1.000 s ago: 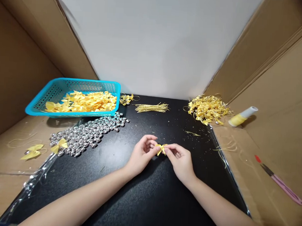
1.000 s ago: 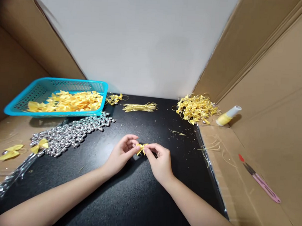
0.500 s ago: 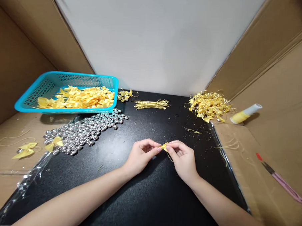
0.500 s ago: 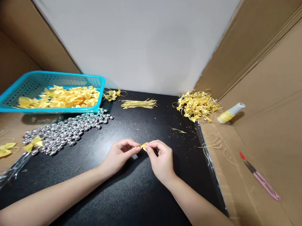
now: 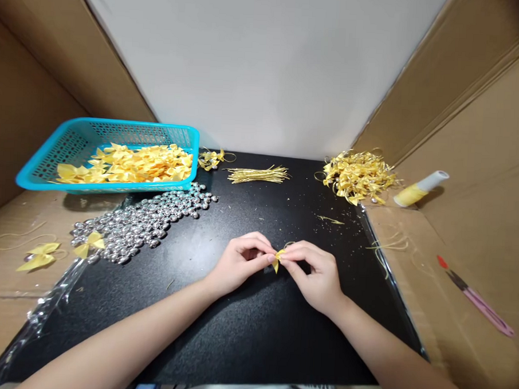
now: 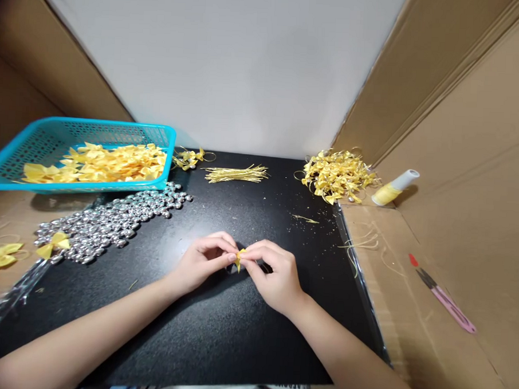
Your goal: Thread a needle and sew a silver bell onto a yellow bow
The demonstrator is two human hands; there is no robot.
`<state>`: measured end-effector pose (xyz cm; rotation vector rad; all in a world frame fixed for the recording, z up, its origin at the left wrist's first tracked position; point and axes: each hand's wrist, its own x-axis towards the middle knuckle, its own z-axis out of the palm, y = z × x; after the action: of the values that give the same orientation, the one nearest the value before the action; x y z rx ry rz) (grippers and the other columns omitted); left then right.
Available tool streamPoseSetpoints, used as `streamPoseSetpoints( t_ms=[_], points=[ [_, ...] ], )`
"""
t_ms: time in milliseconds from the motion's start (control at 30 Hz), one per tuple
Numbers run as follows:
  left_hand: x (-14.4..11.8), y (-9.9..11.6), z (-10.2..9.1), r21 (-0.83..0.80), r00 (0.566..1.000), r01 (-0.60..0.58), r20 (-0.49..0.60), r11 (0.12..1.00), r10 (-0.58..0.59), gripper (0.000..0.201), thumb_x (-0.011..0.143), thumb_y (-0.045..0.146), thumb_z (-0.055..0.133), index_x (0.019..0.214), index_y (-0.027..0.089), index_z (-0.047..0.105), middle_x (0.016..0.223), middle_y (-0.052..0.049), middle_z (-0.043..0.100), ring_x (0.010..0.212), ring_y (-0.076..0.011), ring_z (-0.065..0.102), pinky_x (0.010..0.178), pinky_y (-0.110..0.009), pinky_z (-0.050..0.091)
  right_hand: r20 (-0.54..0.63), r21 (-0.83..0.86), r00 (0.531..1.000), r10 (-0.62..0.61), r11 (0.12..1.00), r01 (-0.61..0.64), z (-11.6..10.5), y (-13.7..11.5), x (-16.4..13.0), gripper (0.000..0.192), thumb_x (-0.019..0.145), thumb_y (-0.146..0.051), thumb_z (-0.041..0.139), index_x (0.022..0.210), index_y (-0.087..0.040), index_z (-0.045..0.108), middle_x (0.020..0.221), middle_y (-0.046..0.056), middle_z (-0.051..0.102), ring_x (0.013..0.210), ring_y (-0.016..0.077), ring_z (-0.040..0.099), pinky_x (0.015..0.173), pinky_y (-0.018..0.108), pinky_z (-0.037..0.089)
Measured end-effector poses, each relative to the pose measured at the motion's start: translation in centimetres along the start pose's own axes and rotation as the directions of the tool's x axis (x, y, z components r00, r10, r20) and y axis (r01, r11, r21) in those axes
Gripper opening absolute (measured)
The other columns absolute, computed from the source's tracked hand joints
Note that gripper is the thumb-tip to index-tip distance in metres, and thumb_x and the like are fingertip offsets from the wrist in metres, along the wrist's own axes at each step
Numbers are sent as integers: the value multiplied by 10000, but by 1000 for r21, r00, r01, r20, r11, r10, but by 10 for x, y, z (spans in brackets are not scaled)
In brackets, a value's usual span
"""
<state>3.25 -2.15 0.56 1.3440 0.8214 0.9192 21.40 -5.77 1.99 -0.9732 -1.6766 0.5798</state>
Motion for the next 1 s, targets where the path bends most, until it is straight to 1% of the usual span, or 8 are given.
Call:
streamPoseSetpoints(
  t_ms=[100,167,300,500,633,800,900,1000],
  points=[
    [-2,-1,1,49,998,-2,-63,999,5,244,746,400,762,806,165,731,769,-29,597,629,-104,552,577,-229,458,-11,-61,995,-94,994,93,-2,0,1,140,856,-131,645,863,-236,737,792,44,748,732,177,708,681,318,589],
    [-3,-1,2,23,994,77,-78,997,-75,314,755,462,740,790,157,675,643,6,572,520,-78,503,491,-200,409,29,-122,975,-218,968,220,-5,2,0,186,863,-102,623,922,-236,737,823,49,758,748,175,711,705,330,596],
    [-6,0,4,-67,968,229,-92,971,-235,488,732,573,713,605,178,454,423,64,490,322,-43,375,352,-166,272,162,-276,871,-464,826,491,-12,9,0,283,865,-58,592,1057,-224,718,917,62,778,846,181,724,815,363,601],
    [-3,7,4,-135,926,377,49,916,-374,591,741,693,608,532,141,575,469,-22,577,353,-84,470,372,-208,323,244,-371,806,-539,716,591,-16,11,3,308,916,-81,520,1113,-227,707,953,51,782,880,169,723,828,353,603],
    [-1,10,2,-71,923,382,68,921,-378,443,745,573,680,636,145,641,425,31,494,392,-65,394,424,-204,292,283,-368,793,-540,702,610,-14,8,6,302,921,-84,519,1101,-231,712,960,48,782,874,168,714,809,352,599],
    [-1,7,1,-173,930,366,25,915,-367,358,728,482,717,645,158,588,490,42,495,467,-73,425,494,-214,339,287,-310,816,-501,758,574,-9,7,6,269,904,-86,557,1067,-236,710,985,52,779,884,181,709,794,364,591],
    [0,4,3,-230,936,331,-46,915,-350,344,721,468,730,691,157,584,513,52,491,480,-66,419,504,-205,334,181,-218,891,-417,866,450,-7,6,3,251,871,-70,598,1029,-229,711,1004,72,768,903,189,700,782,355,586],
    [0,3,5,-235,940,300,-91,924,-329,352,713,469,740,718,161,569,503,64,476,467,-59,397,486,-195,304,49,-152,967,-251,955,256,-6,5,2,206,849,-65,623,946,-218,720,850,61,749,766,175,690,694,318,576]
  ],
)
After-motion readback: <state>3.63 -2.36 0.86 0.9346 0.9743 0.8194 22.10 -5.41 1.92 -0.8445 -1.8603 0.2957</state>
